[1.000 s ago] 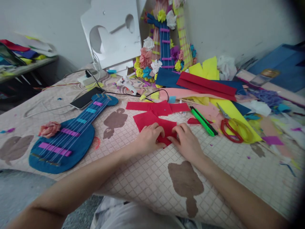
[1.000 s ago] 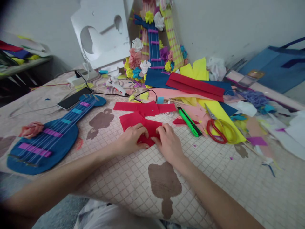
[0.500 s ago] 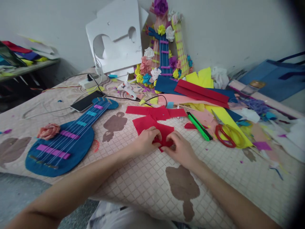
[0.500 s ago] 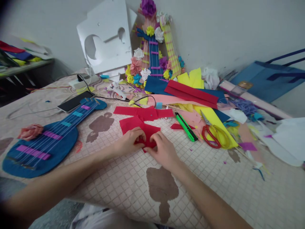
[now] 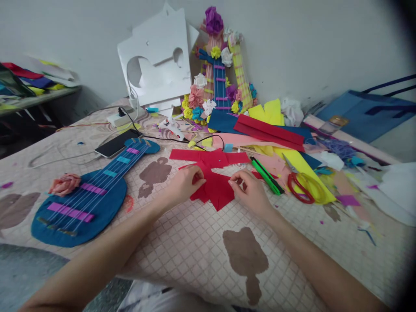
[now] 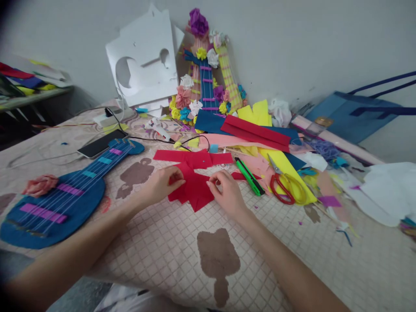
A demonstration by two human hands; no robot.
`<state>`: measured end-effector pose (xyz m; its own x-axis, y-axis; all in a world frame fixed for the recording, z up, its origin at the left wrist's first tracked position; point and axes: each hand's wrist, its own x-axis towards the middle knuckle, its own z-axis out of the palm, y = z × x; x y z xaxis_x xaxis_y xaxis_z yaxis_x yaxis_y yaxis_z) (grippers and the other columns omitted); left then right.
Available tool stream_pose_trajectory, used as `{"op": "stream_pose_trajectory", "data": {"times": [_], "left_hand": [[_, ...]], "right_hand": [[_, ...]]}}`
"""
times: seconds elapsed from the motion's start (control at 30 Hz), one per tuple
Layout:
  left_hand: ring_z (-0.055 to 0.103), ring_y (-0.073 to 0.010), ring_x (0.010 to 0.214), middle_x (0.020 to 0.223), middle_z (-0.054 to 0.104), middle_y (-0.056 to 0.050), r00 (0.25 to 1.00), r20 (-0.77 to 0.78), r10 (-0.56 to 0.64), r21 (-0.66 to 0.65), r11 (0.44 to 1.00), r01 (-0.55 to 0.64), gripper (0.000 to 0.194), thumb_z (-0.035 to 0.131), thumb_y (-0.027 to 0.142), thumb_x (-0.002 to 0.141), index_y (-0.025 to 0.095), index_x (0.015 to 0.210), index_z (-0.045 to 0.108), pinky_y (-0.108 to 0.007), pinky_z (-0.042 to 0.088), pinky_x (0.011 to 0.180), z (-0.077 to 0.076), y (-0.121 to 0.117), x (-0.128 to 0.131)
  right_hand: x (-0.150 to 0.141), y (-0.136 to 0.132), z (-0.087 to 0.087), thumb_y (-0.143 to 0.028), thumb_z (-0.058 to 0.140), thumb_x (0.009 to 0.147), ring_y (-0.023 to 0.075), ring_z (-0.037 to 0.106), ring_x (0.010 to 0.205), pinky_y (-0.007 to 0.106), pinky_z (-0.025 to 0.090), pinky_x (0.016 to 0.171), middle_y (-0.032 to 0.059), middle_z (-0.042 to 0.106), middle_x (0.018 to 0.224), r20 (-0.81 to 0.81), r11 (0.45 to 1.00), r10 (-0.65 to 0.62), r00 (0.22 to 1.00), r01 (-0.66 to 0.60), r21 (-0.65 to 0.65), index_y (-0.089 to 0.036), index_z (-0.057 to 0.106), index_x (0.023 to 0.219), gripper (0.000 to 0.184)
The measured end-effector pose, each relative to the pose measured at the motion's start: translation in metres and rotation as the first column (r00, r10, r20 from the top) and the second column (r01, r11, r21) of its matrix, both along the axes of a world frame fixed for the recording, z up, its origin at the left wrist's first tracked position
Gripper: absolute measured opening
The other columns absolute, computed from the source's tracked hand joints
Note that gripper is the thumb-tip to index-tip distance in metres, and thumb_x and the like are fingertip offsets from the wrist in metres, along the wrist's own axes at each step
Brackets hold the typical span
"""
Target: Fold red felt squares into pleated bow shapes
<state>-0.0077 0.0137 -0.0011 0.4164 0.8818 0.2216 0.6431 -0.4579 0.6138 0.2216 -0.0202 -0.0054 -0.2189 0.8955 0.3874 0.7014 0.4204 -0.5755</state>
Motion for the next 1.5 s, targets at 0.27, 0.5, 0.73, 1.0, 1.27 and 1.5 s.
{"op": "stream_pose_trajectory", "data": {"times": [0.27,0.5,0.73,1.0,1.27,1.5], "left_hand": [[0.056,-0.0132,0.066,0.076,0.063,-0.003,0.999,0.034,-0.014,-0.025,1.0,0.015,0.005,0.057,0.018,0.08,0.015,0.083,0.059,-0.026,0.045,0.061,-0.006,-0.001,0.003],[0.062,-0.0171,0.087,0.097,0.065,-0.008,0.941,0.328,-0.079,-0.213,0.965,0.155,0.044,0.069,0.033,0.075,0.015,0.113,0.053,-0.031,0.052,0.075,-0.007,-0.005,0.003],[0.059,-0.0117,0.06,0.067,0.058,0.003,0.872,0.484,-0.072,-0.496,0.798,0.341,0.055,0.069,0.021,0.069,0.011,0.118,0.046,-0.022,0.045,0.053,-0.017,-0.009,0.025],[0.048,-0.007,0.053,0.058,0.047,0.007,0.832,0.381,-0.404,-0.509,0.659,0.553,0.012,0.064,0.016,0.067,0.014,0.072,0.053,-0.018,0.035,0.046,0.013,0.015,0.028],[0.062,-0.0104,0.072,0.087,0.064,-0.004,0.801,0.598,-0.006,-0.569,0.701,0.43,0.027,0.067,0.022,0.075,0.014,0.1,0.057,-0.026,0.051,0.068,0.006,0.022,0.031],[0.064,-0.0119,0.076,0.104,0.065,-0.009,0.808,0.588,0.038,-0.715,0.49,0.498,0.059,0.082,0.025,0.063,0.017,0.114,0.054,-0.025,0.051,0.067,0.009,0.011,0.026]], "right_hand": [[-0.007,0.053,-0.003,-0.022,0.068,0.07,0.0181,0.054,0.075,0.029,0.039,0.066,0.0,0.058,0.075,0.18,0.963,0.138,0.974,-0.09,-0.255,-0.019,0.053,0.082,0.02],[0.012,0.039,-0.004,-0.03,0.065,0.075,0.0156,0.057,0.082,0.031,0.044,0.074,0.0004,0.06,0.089,-0.187,0.915,0.135,0.973,-0.195,-0.352,-0.02,0.053,0.088,0.021],[0.019,0.006,-0.003,-0.037,0.073,0.07,0.0164,0.061,0.082,0.034,0.049,0.079,0.0006,0.064,0.089,-0.681,0.812,-0.202,0.704,-0.269,-0.518,-0.022,0.057,0.087,0.027],[0.026,-0.006,0.006,-0.037,0.072,0.071,0.0193,0.064,0.09,0.037,0.052,0.08,0.0032,0.066,0.099,-0.721,0.799,-0.153,0.676,-0.345,-0.493,-0.025,0.052,0.102,0.038],[0.024,-0.013,-0.007,-0.03,0.074,0.069,0.0175,0.065,0.079,0.035,0.053,0.073,0.0,0.066,0.091,-0.744,0.782,-0.25,0.62,-0.324,-0.533,-0.026,0.048,0.104,0.044],[0.013,-0.02,-0.003,-0.033,0.073,0.067,0.0154,0.06,0.065,0.03,0.05,0.062,-0.0043,0.06,0.075,-0.725,0.794,-0.387,0.571,-0.193,-0.576,-0.028,0.048,0.1,0.042]]}}
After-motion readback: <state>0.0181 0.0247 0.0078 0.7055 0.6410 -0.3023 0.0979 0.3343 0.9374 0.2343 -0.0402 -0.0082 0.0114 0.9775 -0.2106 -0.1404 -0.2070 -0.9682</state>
